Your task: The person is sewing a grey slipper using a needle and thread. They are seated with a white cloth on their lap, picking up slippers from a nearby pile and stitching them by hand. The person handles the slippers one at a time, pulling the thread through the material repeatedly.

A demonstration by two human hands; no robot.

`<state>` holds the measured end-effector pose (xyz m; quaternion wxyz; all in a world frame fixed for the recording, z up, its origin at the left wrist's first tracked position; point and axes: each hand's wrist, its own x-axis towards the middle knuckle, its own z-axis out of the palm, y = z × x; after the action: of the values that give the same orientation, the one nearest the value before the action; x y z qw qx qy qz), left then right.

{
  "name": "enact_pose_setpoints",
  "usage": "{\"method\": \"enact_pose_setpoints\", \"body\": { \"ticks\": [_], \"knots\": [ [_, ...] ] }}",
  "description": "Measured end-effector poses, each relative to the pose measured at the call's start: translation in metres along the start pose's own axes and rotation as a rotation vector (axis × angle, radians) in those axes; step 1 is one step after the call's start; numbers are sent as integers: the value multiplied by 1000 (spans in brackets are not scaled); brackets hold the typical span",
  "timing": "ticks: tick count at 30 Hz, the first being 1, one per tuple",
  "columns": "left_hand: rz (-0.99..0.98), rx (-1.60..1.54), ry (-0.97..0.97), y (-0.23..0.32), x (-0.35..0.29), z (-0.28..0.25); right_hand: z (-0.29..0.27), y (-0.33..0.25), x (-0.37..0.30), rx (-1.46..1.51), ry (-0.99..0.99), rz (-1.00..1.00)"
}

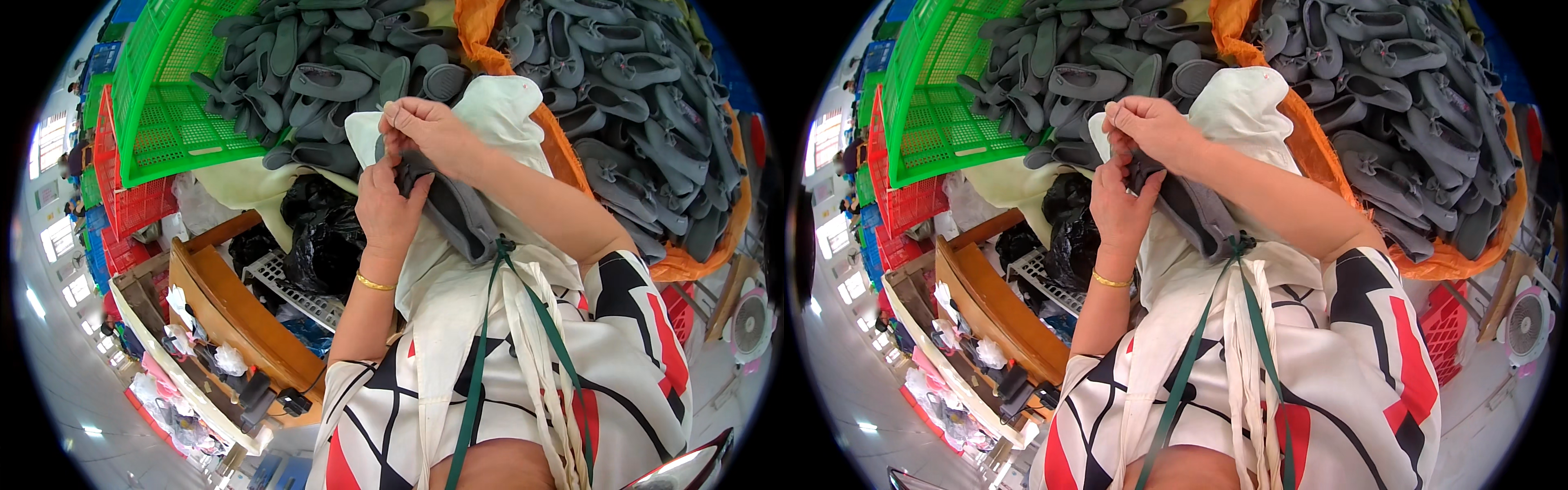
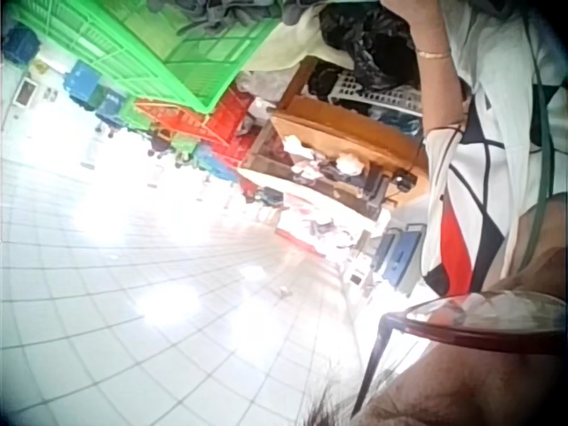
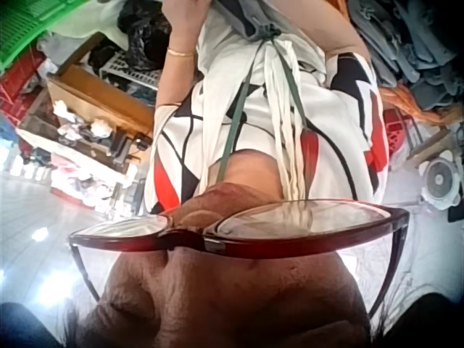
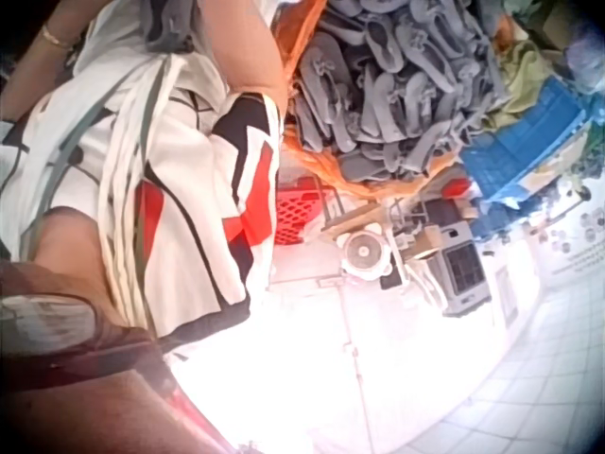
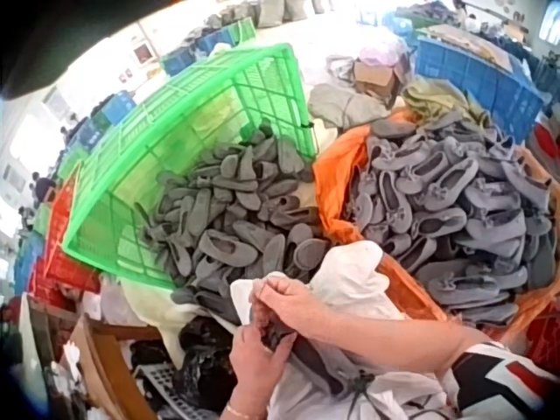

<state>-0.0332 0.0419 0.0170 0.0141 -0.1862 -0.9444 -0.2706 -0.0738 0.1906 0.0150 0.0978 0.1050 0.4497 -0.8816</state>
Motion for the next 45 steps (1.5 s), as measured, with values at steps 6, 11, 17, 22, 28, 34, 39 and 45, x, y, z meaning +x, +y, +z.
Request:
{"method": "enact_pose_setpoints", "body": {
  "ticks": [6,11,17,22,28,34,39,45],
  "knots": [
    [110,-7,18,-8,0,8,9,-12,-13,328,13,51],
    [172,-49,6,-8,11,17,0,-22,-23,365,100,23],
    [459,-11,27,-9,48,6,-5,-38,-34,356,94,-99],
    [478,-175,-168,8,40,1,7,-44,-74,236,49,-121],
    [214,-454,-474,4,-8,31,-39,-29,-90,-723,142,-485],
    [-93,-664,-365,8,-3,29,-51,-41,-101,-1332,158,-1066],
    [-67,-468,-572,22,3,34,-42,-40,-115,-1448,5,-1210],
    [-322,-555,-752,19,-6,28,-104,-91,-156,-1668,161,-594]
  ]
}}
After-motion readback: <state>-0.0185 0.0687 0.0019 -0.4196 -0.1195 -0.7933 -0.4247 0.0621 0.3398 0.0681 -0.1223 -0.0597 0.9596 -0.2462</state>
